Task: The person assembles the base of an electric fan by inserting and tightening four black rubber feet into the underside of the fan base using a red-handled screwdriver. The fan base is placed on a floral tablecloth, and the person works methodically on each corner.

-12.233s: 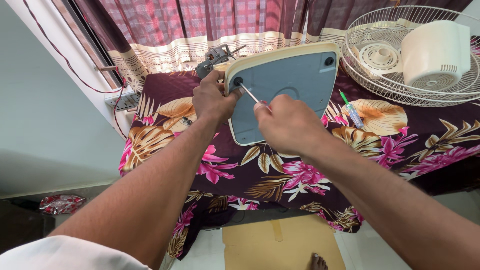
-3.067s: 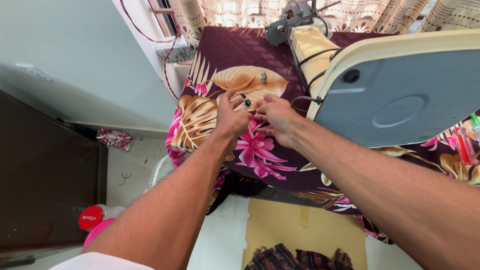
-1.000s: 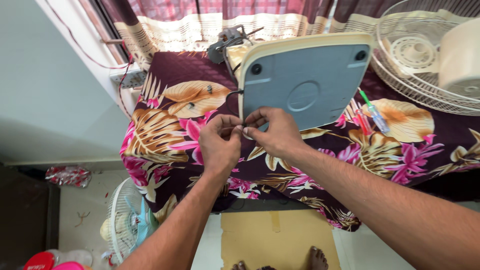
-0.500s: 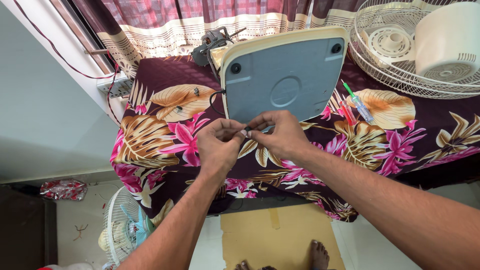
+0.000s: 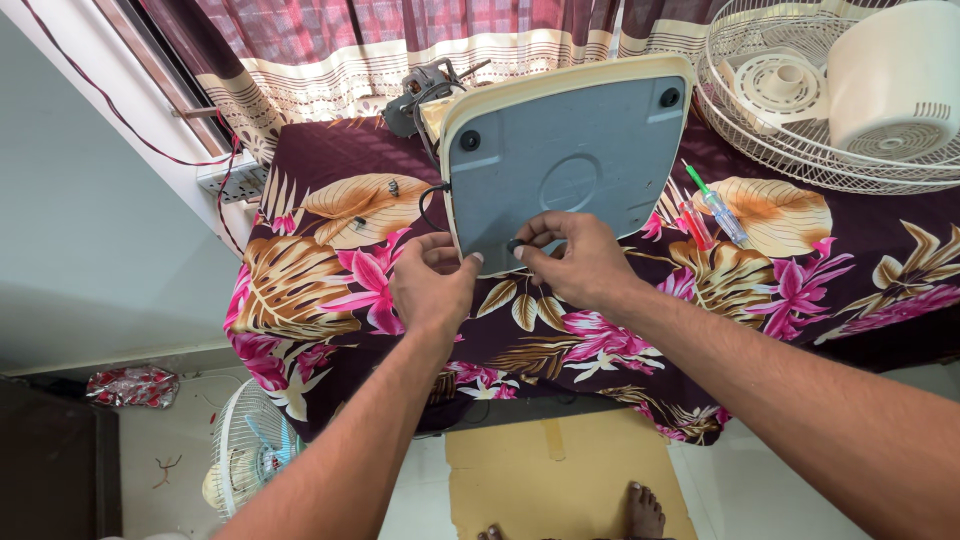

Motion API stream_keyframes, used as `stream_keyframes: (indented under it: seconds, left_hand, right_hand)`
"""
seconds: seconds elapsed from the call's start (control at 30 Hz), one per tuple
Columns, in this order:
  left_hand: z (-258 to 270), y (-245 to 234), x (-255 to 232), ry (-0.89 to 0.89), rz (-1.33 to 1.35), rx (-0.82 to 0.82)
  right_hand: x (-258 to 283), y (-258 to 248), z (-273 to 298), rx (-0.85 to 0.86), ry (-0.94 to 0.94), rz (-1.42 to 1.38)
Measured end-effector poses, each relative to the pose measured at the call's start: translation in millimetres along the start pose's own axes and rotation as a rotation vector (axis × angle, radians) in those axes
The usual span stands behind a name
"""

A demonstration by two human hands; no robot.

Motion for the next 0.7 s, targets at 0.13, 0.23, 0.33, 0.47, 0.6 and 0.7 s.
stream_keyframes:
  seconds: [0.13,0.23,0.33,0.47,0.6,0.7]
  left_hand:
    - [-16,7,-3,-0.002,-0.057,0.028]
    - [-27,13,-5,0.008,-0.147,0.071]
    - [-34,19,-10,0.072,-0.242,0.094]
    - [-40,28,-18,0.112,-0.308,0.096]
    - [-41,25,-22,0.165,-0.342,0.087]
    - [-42,24,-23,0.183,-0.384,0.122]
  right_hand:
    - [-5,-4,-2,-0.016,0.006,0.053]
    - [-8,-6,-5,-0.02,0.017,0.135]
    - [-9,-7,-8,-0.015,0.015,0.173]
    - [-11,-9,-12,-0.009,0.018,0.163]
    - [-12,-13,-16,-0.021,0.006,0.154]
    - [-15,-14,-18,-0.014,0.03,0.148]
Point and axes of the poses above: each hand's wrist, its own z-axis away from the middle knuckle, its own y-axis out of the palm, x = y × z, the point moved 8 cm from there along -z, towards the middle knuckle, and after that the axes turned 7 degrees about -z, right-handed, at the moved point
